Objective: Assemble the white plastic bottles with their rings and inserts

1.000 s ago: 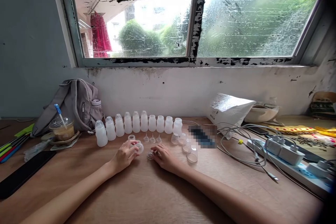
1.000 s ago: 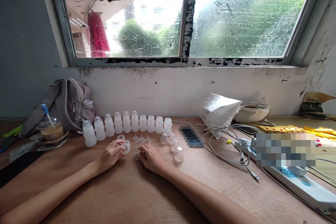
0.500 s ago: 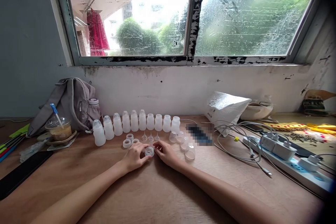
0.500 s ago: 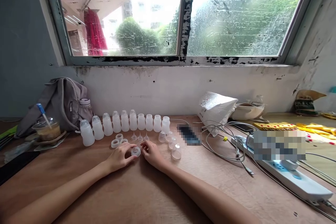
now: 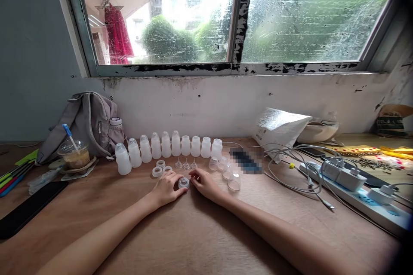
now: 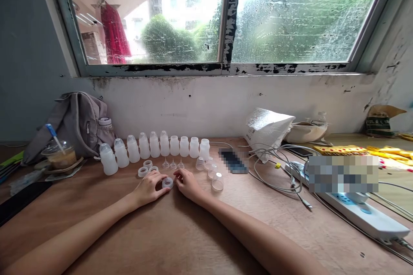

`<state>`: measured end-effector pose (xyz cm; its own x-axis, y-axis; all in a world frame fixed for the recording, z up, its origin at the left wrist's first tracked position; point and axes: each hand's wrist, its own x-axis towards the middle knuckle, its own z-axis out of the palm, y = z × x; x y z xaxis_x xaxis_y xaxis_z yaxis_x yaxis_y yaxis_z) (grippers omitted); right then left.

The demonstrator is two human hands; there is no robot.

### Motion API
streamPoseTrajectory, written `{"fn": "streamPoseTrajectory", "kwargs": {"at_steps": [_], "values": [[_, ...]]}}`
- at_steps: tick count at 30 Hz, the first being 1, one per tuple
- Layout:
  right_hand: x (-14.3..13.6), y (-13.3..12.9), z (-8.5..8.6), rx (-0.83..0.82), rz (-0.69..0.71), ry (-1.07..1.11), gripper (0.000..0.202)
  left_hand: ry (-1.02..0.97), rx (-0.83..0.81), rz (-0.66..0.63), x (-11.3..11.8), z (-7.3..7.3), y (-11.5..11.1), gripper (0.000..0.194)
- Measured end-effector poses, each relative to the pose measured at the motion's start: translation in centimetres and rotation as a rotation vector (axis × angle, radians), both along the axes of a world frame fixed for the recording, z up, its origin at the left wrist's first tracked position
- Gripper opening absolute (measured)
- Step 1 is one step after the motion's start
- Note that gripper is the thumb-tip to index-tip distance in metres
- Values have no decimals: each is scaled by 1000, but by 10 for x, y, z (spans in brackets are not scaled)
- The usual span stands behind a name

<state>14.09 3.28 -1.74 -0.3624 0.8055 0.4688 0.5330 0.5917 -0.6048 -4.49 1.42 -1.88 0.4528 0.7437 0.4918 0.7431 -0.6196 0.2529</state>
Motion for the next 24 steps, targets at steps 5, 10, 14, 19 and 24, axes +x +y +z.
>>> {"fn": "streamPoseTrajectory", "kwargs": {"at_steps": [5, 10, 14, 19, 24], "values": [[0, 0, -1, 25, 5, -22, 14, 25, 34, 21, 1, 1, -2, 38], [-1, -2, -2, 64, 10, -70, 14, 90, 78, 47, 2, 1, -4, 37], [-1, -3, -2, 65, 12, -89, 13, 70, 86, 47, 2, 2, -5, 45], [-1, -1, -6, 82, 31, -77, 19, -86, 26, -23, 4, 7, -3, 33], [1, -3, -4, 100, 123, -12, 42, -329, -191, -21, 12, 16, 10, 19]]}}
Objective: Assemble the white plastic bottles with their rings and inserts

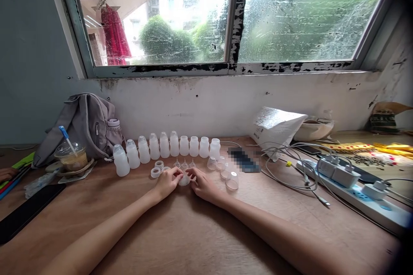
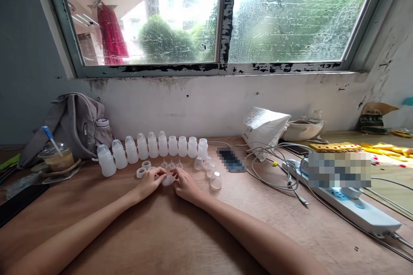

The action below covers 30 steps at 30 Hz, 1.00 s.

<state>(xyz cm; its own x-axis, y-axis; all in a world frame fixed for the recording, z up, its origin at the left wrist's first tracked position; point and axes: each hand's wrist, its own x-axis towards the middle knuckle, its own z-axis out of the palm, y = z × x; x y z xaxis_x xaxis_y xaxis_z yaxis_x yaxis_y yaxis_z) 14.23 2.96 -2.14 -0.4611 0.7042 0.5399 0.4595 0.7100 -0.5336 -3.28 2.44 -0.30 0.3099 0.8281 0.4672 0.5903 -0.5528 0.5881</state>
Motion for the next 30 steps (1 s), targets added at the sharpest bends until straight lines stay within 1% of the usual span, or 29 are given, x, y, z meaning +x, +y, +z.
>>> {"fn": "streamPoseTrajectory", "kwargs": {"at_steps": [1, 3, 5, 7, 9, 11, 14, 18, 24, 30], "values": [[0, -1, 2, 2, 0, 25, 40, -76, -50, -10, 3, 1, 3, 19], [1, -4, 7, 8, -32, 83, 28, -219, -156, -52, 11, 2, 9, 21], [2, -5, 11, -2, -81, 131, 15, -338, -279, -104, 19, -1, 12, 24], [4, -5, 13, -30, -119, 153, 8, -445, -397, -138, 26, -7, 13, 29], [4, -3, 12, -56, -153, 169, 5, -546, -459, -123, 30, -13, 11, 31], [5, -1, 10, -73, -189, 194, 4, -601, -461, -88, 31, -16, 8, 32], [5, 2, 8, -101, -231, 225, 6, -560, -402, -106, 29, -14, 3, 30], [6, 4, 8, -129, -225, 231, 8, -460, -330, -147, 28, -10, -2, 25], [7, 7, 4, -163, -163, 227, 8, -424, -341, -188, 29, -13, 1, 20], [6, 10, 4, -198, -161, 228, 10, -379, -323, -211, 28, -13, 1, 18]]}}
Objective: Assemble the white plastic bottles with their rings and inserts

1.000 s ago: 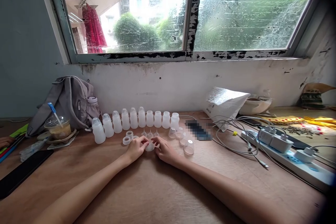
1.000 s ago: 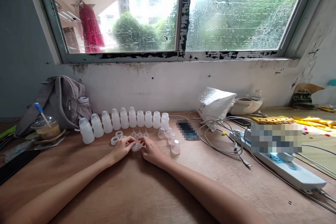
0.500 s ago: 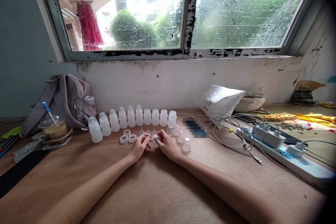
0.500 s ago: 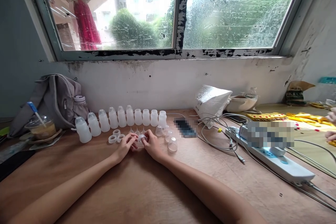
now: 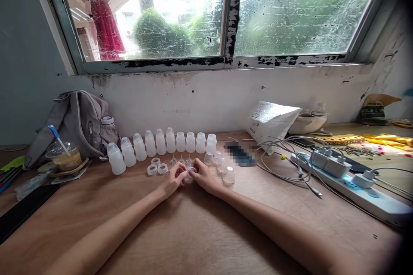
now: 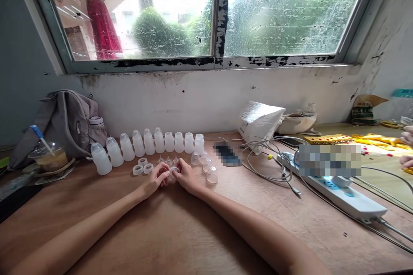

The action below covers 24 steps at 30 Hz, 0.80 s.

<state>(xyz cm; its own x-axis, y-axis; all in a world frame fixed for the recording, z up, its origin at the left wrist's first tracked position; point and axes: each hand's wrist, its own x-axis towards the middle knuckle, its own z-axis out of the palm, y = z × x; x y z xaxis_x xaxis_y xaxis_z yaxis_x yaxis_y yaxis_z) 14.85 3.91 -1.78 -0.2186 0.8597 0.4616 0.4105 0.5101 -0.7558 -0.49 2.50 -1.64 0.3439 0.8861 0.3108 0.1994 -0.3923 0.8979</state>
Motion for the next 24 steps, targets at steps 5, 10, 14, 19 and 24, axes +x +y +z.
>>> {"fn": "streamPoseTrajectory", "kwargs": {"at_steps": [5, 10, 14, 19, 24], "values": [[-1, 1, 1, -14, -17, 10, 11, 33, 35, -4, 1, 3, -4, 19], [1, 3, 0, -37, -42, 57, 8, 186, 97, 59, 0, 14, -5, 26], [4, 3, 0, -80, -19, 139, 19, 489, 265, 276, -1, 36, 15, 26], [4, -1, 1, -177, 43, 189, 28, 799, 375, 522, 4, 58, 71, 35], [2, 1, 0, -213, 7, 203, 25, 815, 381, 595, 11, 58, 110, 32]]}}
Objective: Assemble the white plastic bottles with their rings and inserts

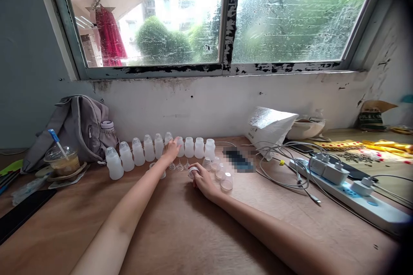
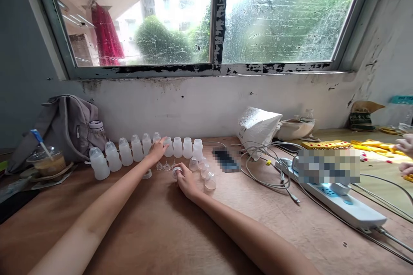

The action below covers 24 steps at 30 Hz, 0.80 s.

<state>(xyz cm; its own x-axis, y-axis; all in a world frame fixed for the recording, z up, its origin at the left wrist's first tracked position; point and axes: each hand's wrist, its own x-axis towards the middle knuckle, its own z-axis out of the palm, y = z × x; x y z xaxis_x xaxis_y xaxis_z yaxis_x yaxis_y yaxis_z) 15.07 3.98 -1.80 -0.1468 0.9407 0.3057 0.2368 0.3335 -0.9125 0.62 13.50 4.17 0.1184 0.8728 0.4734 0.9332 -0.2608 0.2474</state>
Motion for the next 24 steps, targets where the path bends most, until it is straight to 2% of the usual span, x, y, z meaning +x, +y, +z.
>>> {"fn": "streamPoseTrajectory", "kwargs": {"at_steps": [2, 5, 9, 11, 15, 19, 21, 24], "values": [[0, 1, 0, -6, -11, 8, 22, -1, 26, 0, 3, -1, 3, 27], [0, -1, 2, 7, -1, 50, 22, 4, 105, -27, 5, 0, -4, 16], [0, -7, 7, 6, 82, 166, 35, -72, 388, -222, 1, 7, -34, 13], [0, -9, 9, -2, 132, 231, 41, -137, 438, -318, -6, 7, -54, 15], [0, -8, 9, -68, 208, 316, 47, -187, 383, -384, -21, -6, -90, 17], [0, -5, 7, -93, 204, 337, 47, -181, 323, -454, -28, -28, -105, 18], [0, -4, 6, -62, 179, 326, 45, -213, 287, -471, -27, -37, -106, 28], [1, -5, 5, 8, 121, 317, 43, -272, 197, -470, -24, -48, -105, 57]]}}
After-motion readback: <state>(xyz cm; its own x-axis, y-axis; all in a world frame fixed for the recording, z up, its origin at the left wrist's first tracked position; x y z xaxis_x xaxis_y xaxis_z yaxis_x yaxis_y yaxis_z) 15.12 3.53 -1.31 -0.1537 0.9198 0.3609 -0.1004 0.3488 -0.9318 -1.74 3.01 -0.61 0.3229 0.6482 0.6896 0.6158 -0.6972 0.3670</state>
